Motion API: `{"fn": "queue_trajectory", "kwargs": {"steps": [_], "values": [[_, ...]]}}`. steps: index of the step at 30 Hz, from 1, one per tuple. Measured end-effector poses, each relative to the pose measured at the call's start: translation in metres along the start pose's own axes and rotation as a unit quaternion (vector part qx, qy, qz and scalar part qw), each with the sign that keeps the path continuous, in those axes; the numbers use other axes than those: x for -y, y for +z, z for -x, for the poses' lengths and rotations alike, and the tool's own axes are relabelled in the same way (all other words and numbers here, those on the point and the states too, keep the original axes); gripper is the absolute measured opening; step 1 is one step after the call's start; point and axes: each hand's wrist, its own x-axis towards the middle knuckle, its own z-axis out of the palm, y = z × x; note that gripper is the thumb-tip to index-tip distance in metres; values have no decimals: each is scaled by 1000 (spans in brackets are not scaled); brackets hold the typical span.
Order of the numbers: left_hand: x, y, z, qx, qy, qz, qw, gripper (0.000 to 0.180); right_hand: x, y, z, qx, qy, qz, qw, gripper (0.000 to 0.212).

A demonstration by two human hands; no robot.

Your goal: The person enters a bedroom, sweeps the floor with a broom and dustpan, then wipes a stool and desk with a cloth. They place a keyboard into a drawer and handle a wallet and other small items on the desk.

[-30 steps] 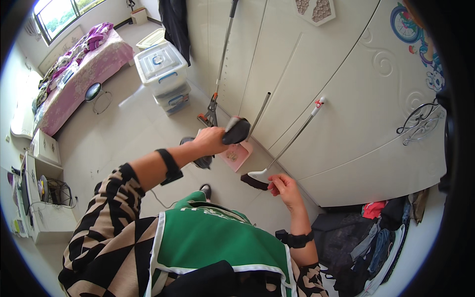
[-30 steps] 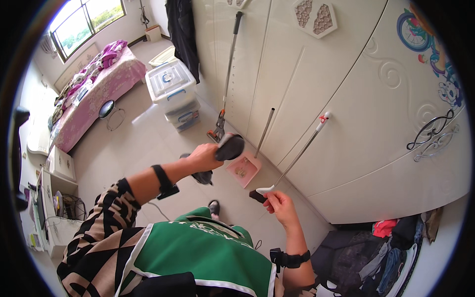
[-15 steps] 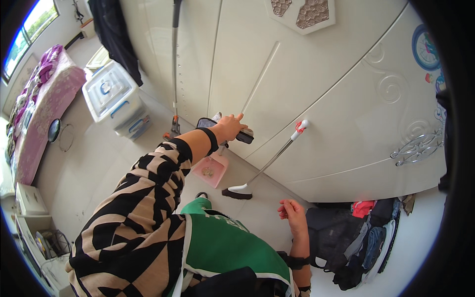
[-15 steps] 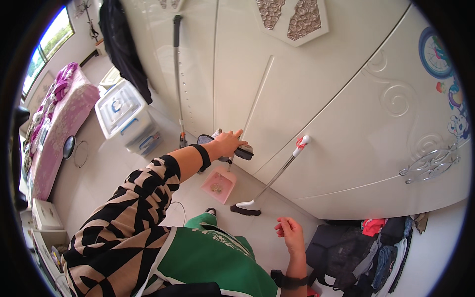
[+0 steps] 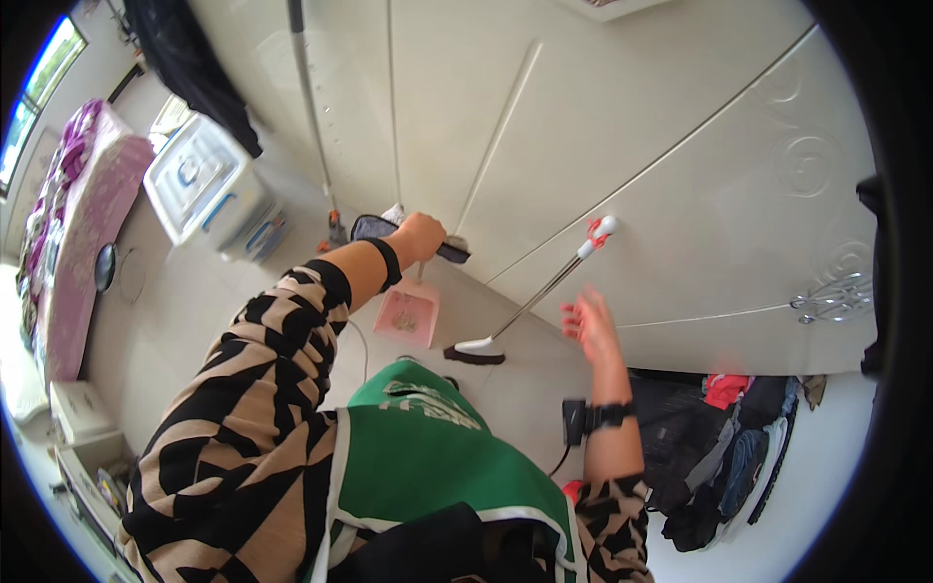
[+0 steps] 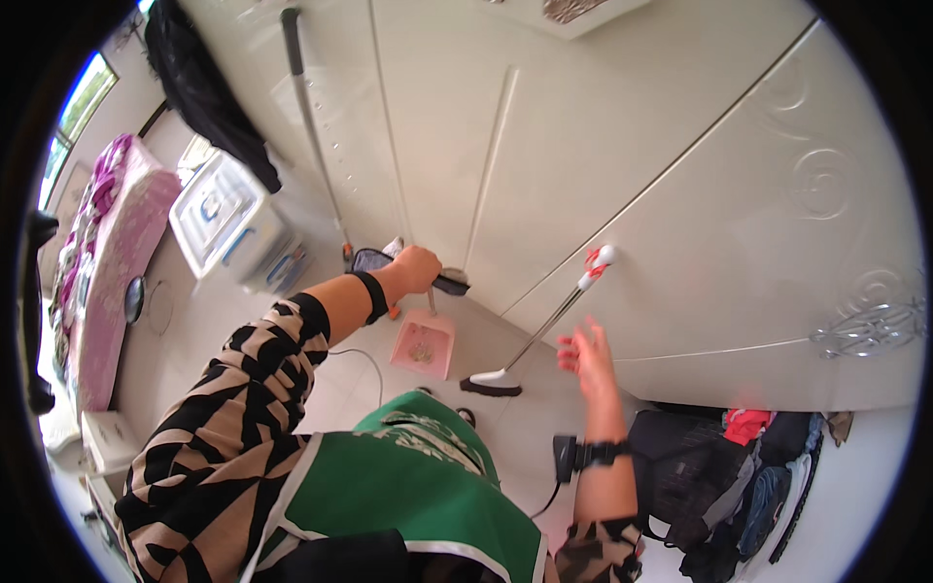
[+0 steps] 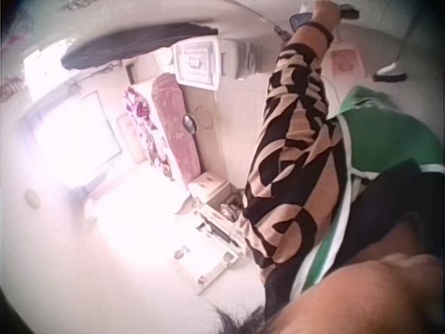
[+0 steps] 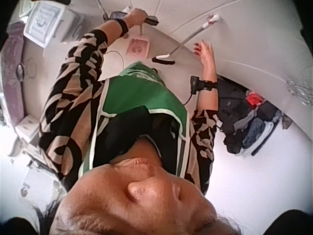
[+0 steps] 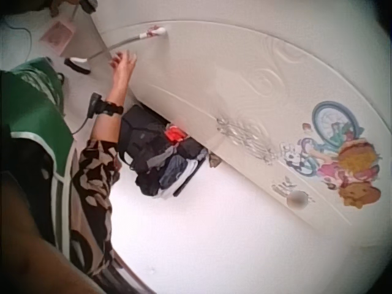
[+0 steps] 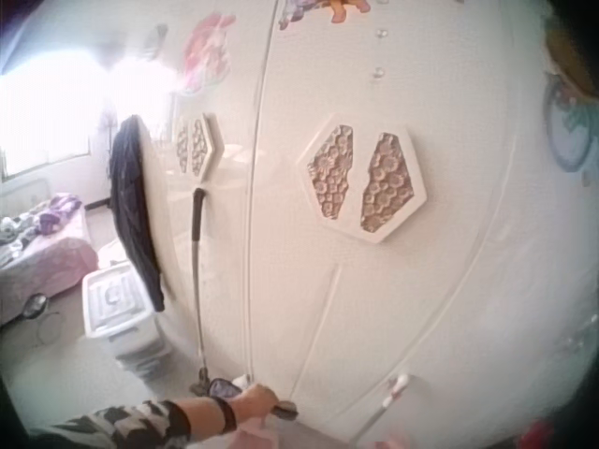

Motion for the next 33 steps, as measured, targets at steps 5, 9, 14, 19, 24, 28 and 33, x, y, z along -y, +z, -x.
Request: {"fn": "queue_trajectory", "kwargs": {"steps": [5,9,14,19,24,28,33], "values": [[11,-14,73,10,-121,59,991,14,11,5,-73,-3,-3,36,999,54],[30,-21,146,-18,-293,117,949,20,22,-4,-99,95,11,14,995,43],[38,3,284,-35,-517,322,793,33,17,-34,-82,221,112,-62,967,35],[-25,56,427,-57,-615,526,584,26,15,-65,-44,373,216,85,899,58],[-119,109,511,-239,-642,658,311,19,3,-8,-30,492,302,217,787,51],[-148,161,528,-358,-672,605,232,19,-17,107,-52,424,311,293,799,23],[-182,240,559,-382,-747,519,163,25,-62,255,-58,502,248,469,682,15]]}}
